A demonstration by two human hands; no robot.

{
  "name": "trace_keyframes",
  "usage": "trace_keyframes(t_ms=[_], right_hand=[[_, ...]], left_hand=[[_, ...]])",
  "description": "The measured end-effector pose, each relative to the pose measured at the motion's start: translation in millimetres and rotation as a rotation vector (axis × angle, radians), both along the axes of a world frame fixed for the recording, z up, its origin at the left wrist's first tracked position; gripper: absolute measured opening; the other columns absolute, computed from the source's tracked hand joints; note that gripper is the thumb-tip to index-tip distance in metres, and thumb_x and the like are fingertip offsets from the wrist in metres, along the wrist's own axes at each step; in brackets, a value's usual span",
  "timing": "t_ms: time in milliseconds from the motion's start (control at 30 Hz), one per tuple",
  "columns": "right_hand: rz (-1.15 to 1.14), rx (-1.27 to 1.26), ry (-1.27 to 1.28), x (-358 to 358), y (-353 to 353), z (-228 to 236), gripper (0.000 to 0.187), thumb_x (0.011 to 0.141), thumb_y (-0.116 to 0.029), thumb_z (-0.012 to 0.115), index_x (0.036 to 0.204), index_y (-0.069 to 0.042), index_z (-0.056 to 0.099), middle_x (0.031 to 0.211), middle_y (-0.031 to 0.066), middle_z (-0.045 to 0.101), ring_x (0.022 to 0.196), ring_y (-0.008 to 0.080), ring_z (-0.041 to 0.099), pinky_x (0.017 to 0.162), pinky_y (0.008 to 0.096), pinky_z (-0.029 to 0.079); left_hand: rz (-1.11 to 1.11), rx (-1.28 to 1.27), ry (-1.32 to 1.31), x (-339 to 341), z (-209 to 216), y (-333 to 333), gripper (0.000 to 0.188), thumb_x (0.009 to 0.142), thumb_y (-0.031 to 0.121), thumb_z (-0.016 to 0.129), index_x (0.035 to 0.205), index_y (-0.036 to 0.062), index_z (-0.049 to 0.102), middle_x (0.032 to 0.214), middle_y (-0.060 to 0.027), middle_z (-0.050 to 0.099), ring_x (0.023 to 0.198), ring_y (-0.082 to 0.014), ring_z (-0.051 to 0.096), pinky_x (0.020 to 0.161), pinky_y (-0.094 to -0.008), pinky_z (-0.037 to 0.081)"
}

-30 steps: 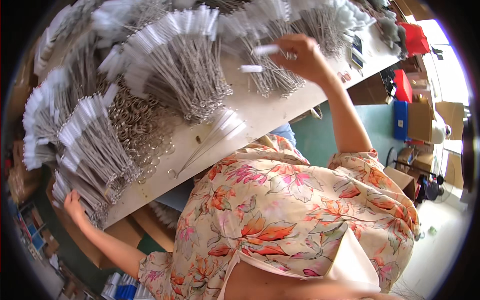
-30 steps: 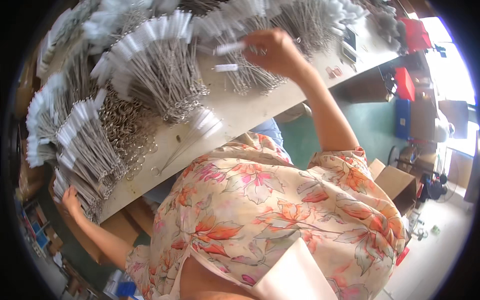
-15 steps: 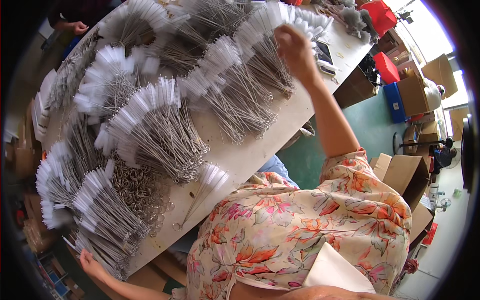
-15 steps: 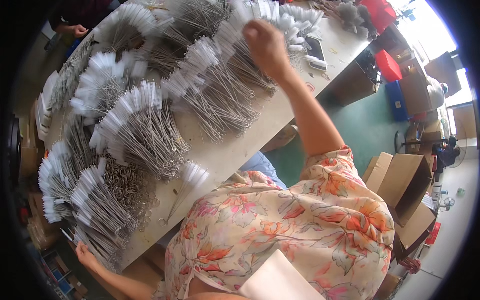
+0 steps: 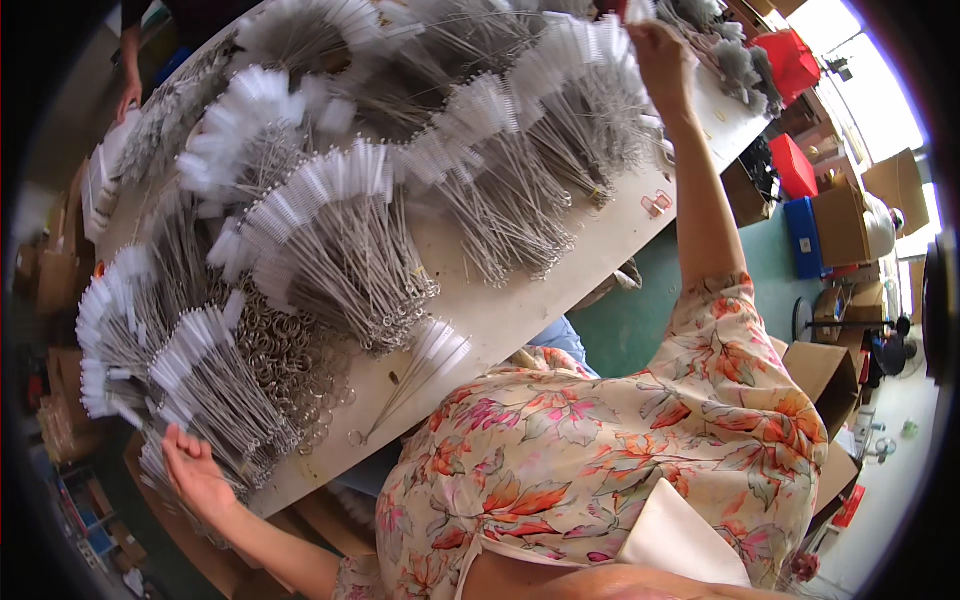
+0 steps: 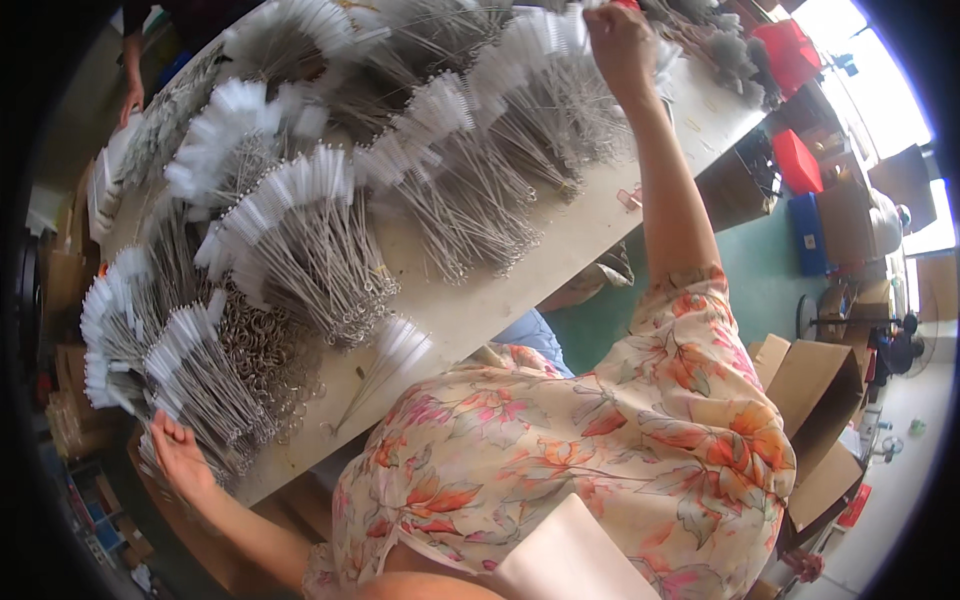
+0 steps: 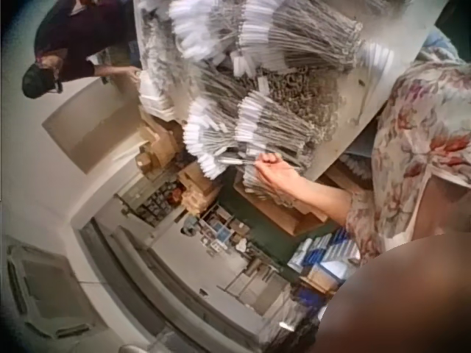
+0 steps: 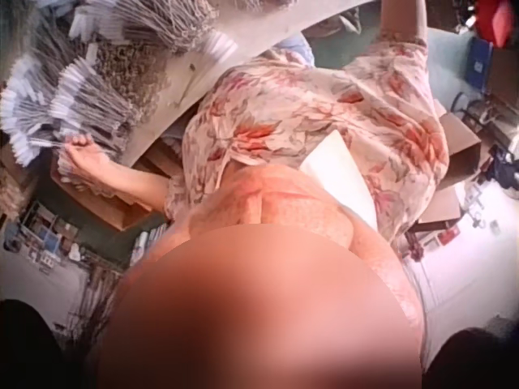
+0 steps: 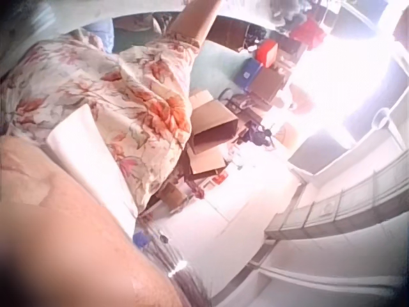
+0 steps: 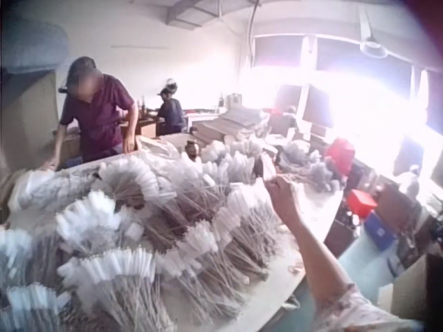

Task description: The person is assembling white cleaning brushes onto metal rings in an industrial or workshop environment.

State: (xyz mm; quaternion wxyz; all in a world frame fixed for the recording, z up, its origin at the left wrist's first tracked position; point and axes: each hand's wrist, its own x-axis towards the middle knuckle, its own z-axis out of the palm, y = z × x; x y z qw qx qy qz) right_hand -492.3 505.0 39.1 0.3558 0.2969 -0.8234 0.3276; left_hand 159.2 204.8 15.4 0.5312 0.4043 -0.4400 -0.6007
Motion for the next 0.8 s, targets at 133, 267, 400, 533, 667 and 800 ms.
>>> trace_keyframes(t_ms=[133, 267, 400, 533, 667, 800], right_hand=[[0.151, 0.031, 0.542, 86.0, -57.3, 33.1, 0.010, 0.088, -0.014, 0.051, 0.083, -0.006, 0.053, 0.073, 0.0013, 0.048, 0.068, 0.0135, 0.050, 0.061, 0.0331, 0.044], [0.085, 0.230, 0.141, -14.8, -31.5, -5.9, 0.029, 0.076, -0.036, 0.066, 0.088, -0.009, 0.067, 0.063, 0.0056, 0.060, 0.059, 0.0138, 0.057, 0.056, 0.0320, 0.044], [0.122, 0.430, -0.392, -37.1, 1.7, -9.8, 0.035, 0.069, -0.043, 0.071, 0.084, -0.010, 0.069, 0.056, -0.0022, 0.053, 0.052, 0.0076, 0.049, 0.051, 0.0257, 0.040], [0.099, 0.136, -0.631, -23.3, 24.9, -3.1, 0.041, 0.074, -0.051, 0.066, 0.080, -0.010, 0.070, 0.051, -0.0068, 0.041, 0.045, 0.0030, 0.037, 0.043, 0.0204, 0.031], [-0.057, 0.162, -0.746, -17.1, 89.3, -25.5, 0.040, 0.075, -0.047, 0.066, 0.071, -0.007, 0.069, 0.054, -0.0046, 0.056, 0.039, 0.0028, 0.034, 0.038, 0.0217, 0.027], [-0.074, 0.033, -0.952, 21.7, 115.5, -61.2, 0.038, 0.079, -0.043, 0.063, 0.072, -0.007, 0.069, 0.039, -0.0071, 0.035, 0.035, 0.0034, 0.030, 0.034, 0.0220, 0.023]], left_hand=[[-0.213, -0.181, -0.253, -78.7, 18.7, 52.5, 0.027, 0.093, 0.019, 0.047, 0.099, -0.0042, 0.060, 0.068, 0.0019, 0.043, 0.052, -0.0025, 0.029, 0.042, -0.0166, 0.021], [-0.526, -0.338, -0.302, -125.3, 34.0, 89.0, 0.026, 0.094, 0.016, 0.045, 0.098, -0.0046, 0.060, 0.069, 0.0009, 0.044, 0.049, -0.0015, 0.031, 0.040, -0.0148, 0.024], [-0.491, -0.375, -0.364, -114.3, 22.8, 91.8, 0.023, 0.093, 0.014, 0.045, 0.095, -0.0045, 0.059, 0.065, 0.0006, 0.045, 0.047, -0.0022, 0.036, 0.039, -0.0153, 0.028], [-0.405, -0.254, -0.445, -93.9, 14.1, 91.8, 0.022, 0.092, 0.012, 0.045, 0.090, -0.0045, 0.059, 0.059, -0.0008, 0.044, 0.045, -0.0049, 0.037, 0.040, -0.0173, 0.030], [-0.420, -0.220, -0.457, -89.8, 8.7, 93.8, 0.022, 0.092, 0.012, 0.045, 0.090, -0.0048, 0.058, 0.060, -0.0015, 0.045, 0.044, -0.0049, 0.037, 0.039, -0.0173, 0.030], [-0.418, -0.185, -0.462, -88.9, 4.2, 94.3, 0.021, 0.092, 0.013, 0.045, 0.089, -0.0048, 0.057, 0.061, -0.0022, 0.045, 0.044, -0.0052, 0.037, 0.040, -0.0171, 0.031]])
